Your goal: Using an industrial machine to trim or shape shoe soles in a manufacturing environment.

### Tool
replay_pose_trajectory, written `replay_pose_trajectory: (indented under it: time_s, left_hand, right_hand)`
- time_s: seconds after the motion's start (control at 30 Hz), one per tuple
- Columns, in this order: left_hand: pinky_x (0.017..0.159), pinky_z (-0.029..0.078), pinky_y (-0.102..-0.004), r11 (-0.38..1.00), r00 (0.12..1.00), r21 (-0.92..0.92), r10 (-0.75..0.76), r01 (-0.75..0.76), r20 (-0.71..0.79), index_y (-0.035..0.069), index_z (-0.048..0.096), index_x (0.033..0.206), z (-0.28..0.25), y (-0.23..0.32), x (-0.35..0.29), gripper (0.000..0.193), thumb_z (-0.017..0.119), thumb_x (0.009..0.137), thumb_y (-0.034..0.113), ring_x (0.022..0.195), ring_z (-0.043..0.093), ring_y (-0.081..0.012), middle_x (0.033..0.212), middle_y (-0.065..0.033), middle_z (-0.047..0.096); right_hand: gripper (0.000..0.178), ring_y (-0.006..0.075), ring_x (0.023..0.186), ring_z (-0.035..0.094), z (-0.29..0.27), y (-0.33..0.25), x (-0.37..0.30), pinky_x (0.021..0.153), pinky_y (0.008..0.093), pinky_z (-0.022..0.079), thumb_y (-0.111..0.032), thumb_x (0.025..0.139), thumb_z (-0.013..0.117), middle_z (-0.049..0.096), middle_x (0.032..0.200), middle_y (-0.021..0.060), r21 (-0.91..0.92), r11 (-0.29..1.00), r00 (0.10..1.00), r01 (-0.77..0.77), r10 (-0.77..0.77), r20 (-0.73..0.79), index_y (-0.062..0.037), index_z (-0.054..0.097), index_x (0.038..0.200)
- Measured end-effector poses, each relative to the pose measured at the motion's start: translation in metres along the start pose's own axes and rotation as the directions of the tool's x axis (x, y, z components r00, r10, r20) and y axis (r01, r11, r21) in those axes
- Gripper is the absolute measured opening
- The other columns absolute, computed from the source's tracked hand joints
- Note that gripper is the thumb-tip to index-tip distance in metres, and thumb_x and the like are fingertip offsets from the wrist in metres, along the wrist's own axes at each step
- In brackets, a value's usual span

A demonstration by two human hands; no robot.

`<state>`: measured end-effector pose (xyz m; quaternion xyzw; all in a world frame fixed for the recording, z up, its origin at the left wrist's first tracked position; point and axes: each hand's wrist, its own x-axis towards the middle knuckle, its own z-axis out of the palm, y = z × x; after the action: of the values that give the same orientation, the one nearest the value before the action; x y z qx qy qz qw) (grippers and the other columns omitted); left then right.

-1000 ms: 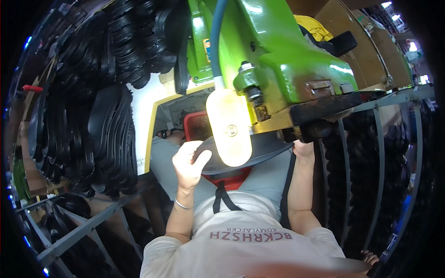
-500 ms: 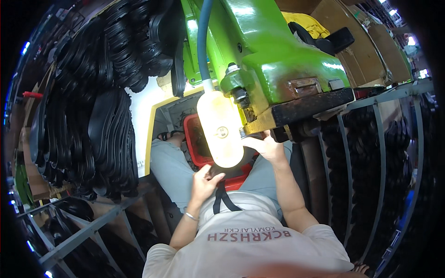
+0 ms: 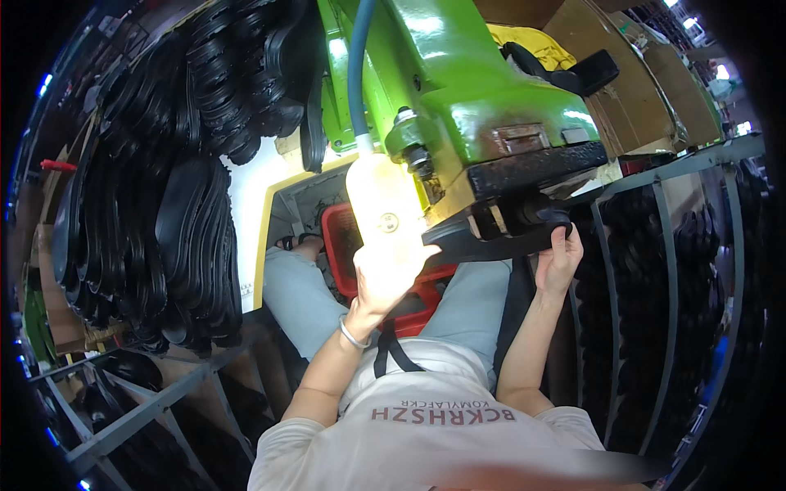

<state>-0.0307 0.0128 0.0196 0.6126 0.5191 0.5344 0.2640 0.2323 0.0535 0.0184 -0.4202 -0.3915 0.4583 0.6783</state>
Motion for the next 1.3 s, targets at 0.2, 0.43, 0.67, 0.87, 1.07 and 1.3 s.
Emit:
replay_pose_trajectory:
  time_s: [0.2,0.43,0.67,0.87,1.07,1.3]
  left_hand:
    - [0.063,0.048,-0.0234,0.981,0.993,-0.157,-0.114,0.11,-0.016,-0.001,0.063,0.087,-0.007,-0.041,-0.024,0.017,0.073,0.073,0.002,0.068,0.058,-0.0109,0.079,-0.0051,0.063]
    - [0.063,0.044,-0.0185,0.793,0.855,-0.502,-0.486,0.345,-0.181,-0.004,0.059,0.089,-0.072,-0.038,-0.05,0.017,0.067,0.075,-0.008,0.067,0.055,-0.0067,0.079,-0.0032,0.061]
    - [0.068,0.046,-0.0202,0.642,0.766,-0.467,-0.63,0.607,0.13,0.001,0.058,0.086,-0.083,-0.082,-0.116,0.016,0.07,0.077,-0.003,0.073,0.058,-0.0072,0.085,-0.0043,0.064]
    - [0.077,0.049,-0.025,0.602,0.728,-0.457,-0.664,0.654,0.168,-0.002,0.058,0.094,-0.045,-0.069,-0.128,0.016,0.066,0.08,-0.004,0.082,0.061,-0.012,0.091,-0.0072,0.065]
    - [0.095,0.044,-0.034,0.169,0.671,-0.93,-0.735,0.326,0.102,-0.003,0.047,0.12,-0.046,-0.051,-0.084,0.038,0.055,0.083,-0.007,0.108,0.055,-0.0214,0.116,-0.0132,0.056]
    - [0.088,0.048,-0.0295,0.416,0.829,-0.844,-0.556,0.339,0.059,-0.009,0.056,0.11,0.003,0.0,-0.041,0.034,0.065,0.077,-0.01,0.095,0.061,-0.0174,0.106,-0.0149,0.062]
  right_hand:
    - [0.01,0.0074,0.063,0.057,0.018,0.005,0.004,0.05,0.0192,0.046,-0.011,0.088,0.06,0.061,0.079,0.0021,-0.046,0.997,0.999,-0.054,0.054,-0.003,-0.0012,0.059,0.091]
    - [0.013,0.0036,0.067,0.051,0.083,0.021,-0.029,0.059,0.0178,0.041,-0.005,0.08,0.068,0.059,0.077,-0.0012,-0.138,0.989,0.97,-0.049,0.081,0.23,0.0013,0.06,0.087]
    - [0.017,0.0013,0.052,0.047,0.106,0.044,-0.041,0.048,0.0198,0.037,-0.009,0.072,0.077,0.057,0.06,-0.0021,-0.288,0.958,0.912,0.003,0.115,0.393,0.0003,0.063,0.075]
    - [0.019,0.0054,0.052,0.049,0.106,0.028,-0.041,0.049,0.0217,0.039,-0.009,0.069,0.078,0.058,0.061,0.0011,-0.381,0.912,0.902,0.151,0.03,0.43,-0.0003,0.062,0.074]
    - [0.022,0.0107,0.065,0.058,0.061,0.042,-0.07,0.057,0.0242,0.048,-0.008,0.08,0.069,0.063,0.084,0.0061,-0.208,0.961,0.934,-0.185,0.237,0.267,0.0008,0.057,0.097]
    - [0.033,0.022,0.075,0.065,-0.026,0.093,-0.123,0.059,0.0303,0.053,-0.017,0.089,0.06,0.064,0.096,0.0178,-0.016,0.759,0.72,-0.651,0.624,0.305,0.0047,0.052,0.112]
